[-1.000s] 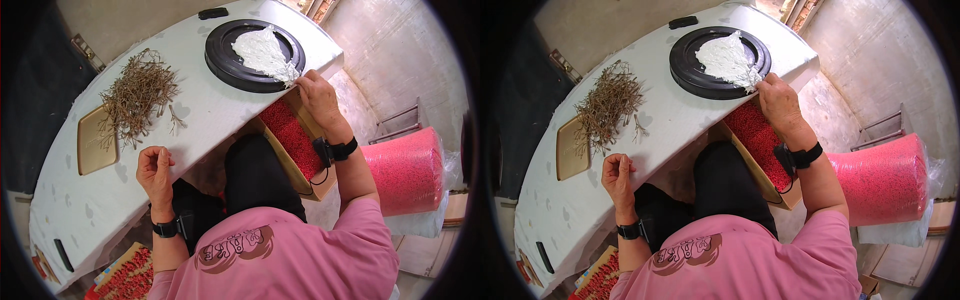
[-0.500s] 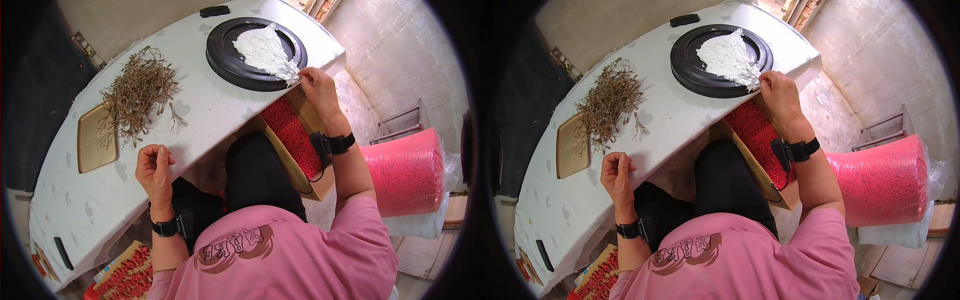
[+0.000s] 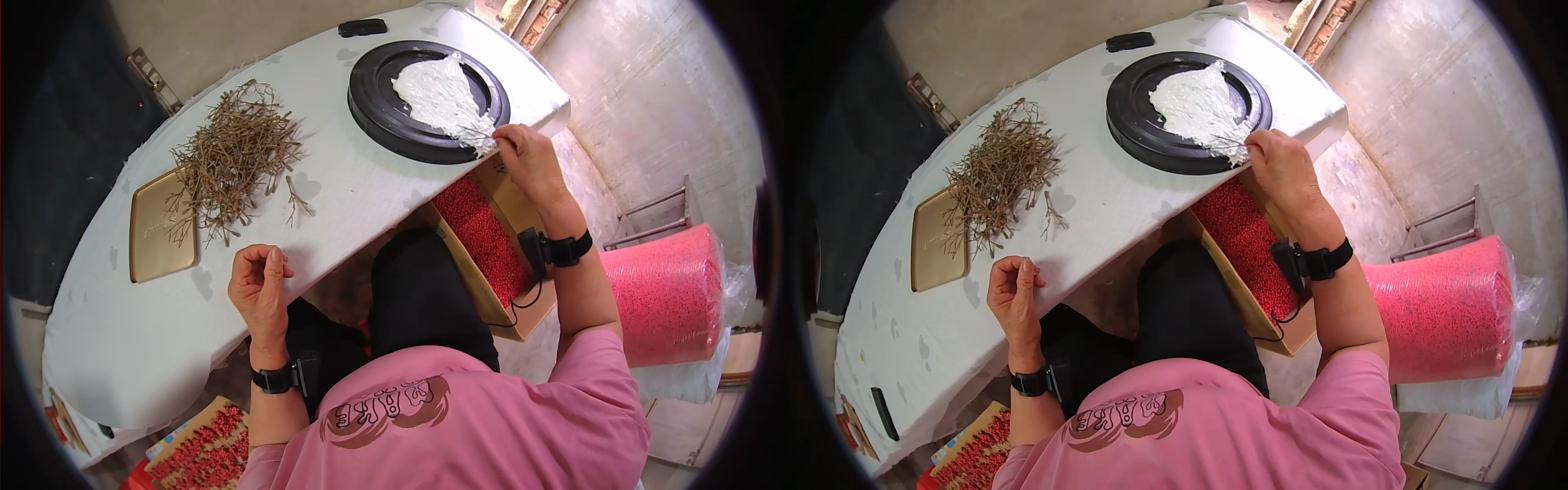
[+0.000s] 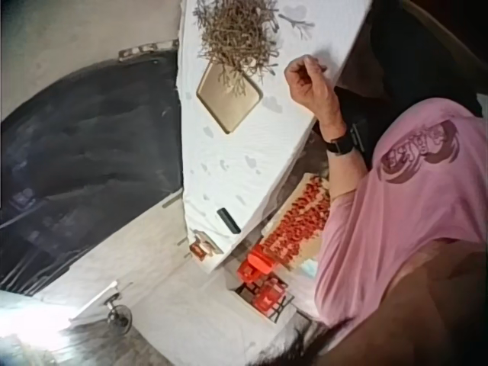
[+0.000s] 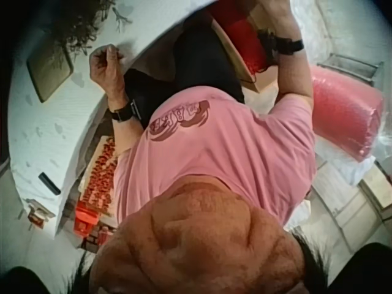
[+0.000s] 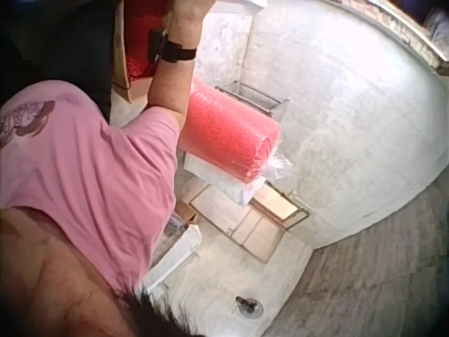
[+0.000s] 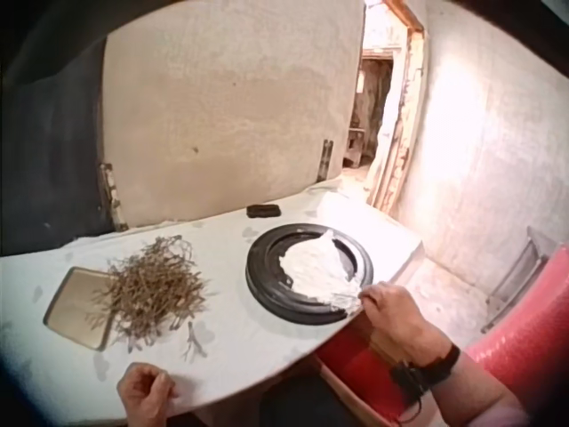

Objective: Assembling decorative floral picks by dipping stems into a white substance and then into red beads.

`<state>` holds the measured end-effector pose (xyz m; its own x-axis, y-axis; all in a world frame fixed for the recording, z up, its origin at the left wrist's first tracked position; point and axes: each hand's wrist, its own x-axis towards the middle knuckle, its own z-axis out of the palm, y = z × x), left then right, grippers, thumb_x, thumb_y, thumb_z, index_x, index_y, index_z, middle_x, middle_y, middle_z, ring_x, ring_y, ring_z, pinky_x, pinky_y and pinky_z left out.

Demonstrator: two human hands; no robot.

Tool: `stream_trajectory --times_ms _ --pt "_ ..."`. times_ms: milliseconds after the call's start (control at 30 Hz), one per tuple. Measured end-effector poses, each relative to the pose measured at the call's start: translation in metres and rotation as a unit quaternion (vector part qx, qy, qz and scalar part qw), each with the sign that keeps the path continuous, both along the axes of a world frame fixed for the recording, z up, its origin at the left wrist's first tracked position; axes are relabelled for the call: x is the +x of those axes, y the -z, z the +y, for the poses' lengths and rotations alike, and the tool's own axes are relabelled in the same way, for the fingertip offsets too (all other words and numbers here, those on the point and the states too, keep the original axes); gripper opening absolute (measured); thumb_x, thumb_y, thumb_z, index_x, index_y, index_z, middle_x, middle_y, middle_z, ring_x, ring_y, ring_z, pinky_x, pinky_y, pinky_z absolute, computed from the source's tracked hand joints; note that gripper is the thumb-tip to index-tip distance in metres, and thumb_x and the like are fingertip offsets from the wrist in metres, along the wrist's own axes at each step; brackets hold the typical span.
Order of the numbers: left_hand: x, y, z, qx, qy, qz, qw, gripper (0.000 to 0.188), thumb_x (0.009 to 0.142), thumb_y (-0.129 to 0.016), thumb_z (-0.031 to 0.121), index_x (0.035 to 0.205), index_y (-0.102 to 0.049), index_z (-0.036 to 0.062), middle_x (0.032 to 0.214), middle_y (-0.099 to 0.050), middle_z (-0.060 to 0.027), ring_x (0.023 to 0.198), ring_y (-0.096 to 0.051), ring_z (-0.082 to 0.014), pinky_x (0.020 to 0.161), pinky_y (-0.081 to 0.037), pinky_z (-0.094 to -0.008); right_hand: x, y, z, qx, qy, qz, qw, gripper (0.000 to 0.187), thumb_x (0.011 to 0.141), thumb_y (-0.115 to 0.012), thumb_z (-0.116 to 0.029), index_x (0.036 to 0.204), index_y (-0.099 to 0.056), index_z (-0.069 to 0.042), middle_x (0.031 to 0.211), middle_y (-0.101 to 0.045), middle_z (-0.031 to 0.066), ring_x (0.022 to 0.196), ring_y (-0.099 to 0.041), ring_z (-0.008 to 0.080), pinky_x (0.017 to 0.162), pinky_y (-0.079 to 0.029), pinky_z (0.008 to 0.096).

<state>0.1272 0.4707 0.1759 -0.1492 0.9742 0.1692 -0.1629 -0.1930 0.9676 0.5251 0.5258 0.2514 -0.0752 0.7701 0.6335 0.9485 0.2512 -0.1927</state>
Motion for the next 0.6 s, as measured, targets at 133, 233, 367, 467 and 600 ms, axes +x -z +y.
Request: stream_trajectory --times_ms 133,233,367,467,600 --pt "-0.001 -0.002 -0.003 -0.013 -0.001 0.015 1.000 0.010 0.095 -0.064 0.011 0.096 -0.059 0.0026 0.083 -0.060 -0.0014 0.069 -0.054 -0.0075 0.065 -0.046 -0.0209 -0.002 -0.023 0.034 -0.052 0.020 0.044 0.997 0.016 0.091 -0.060 -0.014 0.099 -0.069 -0.003 0.072 -0.066 0.0118 0.058 -0.065 0.0182 0.055 -0.052 0.0304" --pt "-0.001 -0.002 -0.002 -0.011 0.000 0.017 1.000 0.010 0.094 -0.064 0.011 0.097 -0.059 0.0025 0.083 -0.061 -0.0014 0.069 -0.055 -0.0075 0.064 -0.046 -0.0212 -0.004 -0.032 0.074 -0.073 0.046 0.077 0.993 0.017 0.091 -0.059 -0.014 0.099 -0.069 -0.003 0.076 -0.067 0.0142 0.066 -0.067 0.0238 0.063 -0.053 0.0329" --pt "0.001 -0.001 0.001 -0.009 -0.002 0.005 1.000 0.008 0.094 -0.064 0.008 0.097 -0.059 0.0020 0.081 -0.061 -0.0005 0.068 -0.055 -0.0058 0.064 -0.046 -0.0196 -0.006 -0.017 0.132 -0.065 0.076 -0.032 0.994 0.019 0.090 -0.056 -0.014 0.097 -0.069 -0.003 0.085 -0.068 0.0186 0.083 -0.067 0.0344 0.077 -0.053 0.0393" --pt "0.002 -0.003 0.001 -0.015 -0.005 0.005 1.000 0.007 0.094 -0.064 0.007 0.097 -0.059 0.0020 0.081 -0.061 -0.0003 0.068 -0.055 -0.0057 0.064 -0.045 -0.0196 -0.004 -0.002 0.149 -0.115 0.097 -0.127 0.980 0.019 0.089 -0.054 -0.013 0.094 -0.069 -0.003 0.089 -0.068 0.0201 0.088 -0.066 0.0368 0.081 -0.052 0.0420" --pt "0.000 -0.001 0.000 -0.016 -0.001 0.007 1.000 0.009 0.094 -0.064 0.009 0.097 -0.059 0.0021 0.082 -0.061 -0.0010 0.069 -0.055 -0.0069 0.065 -0.046 -0.0205 0.001 0.000 0.147 -0.210 0.116 -0.226 0.944 0.020 0.087 -0.052 -0.013 0.091 -0.070 -0.004 0.092 -0.068 0.0210 0.090 -0.066 0.0367 0.083 -0.051 0.0436"
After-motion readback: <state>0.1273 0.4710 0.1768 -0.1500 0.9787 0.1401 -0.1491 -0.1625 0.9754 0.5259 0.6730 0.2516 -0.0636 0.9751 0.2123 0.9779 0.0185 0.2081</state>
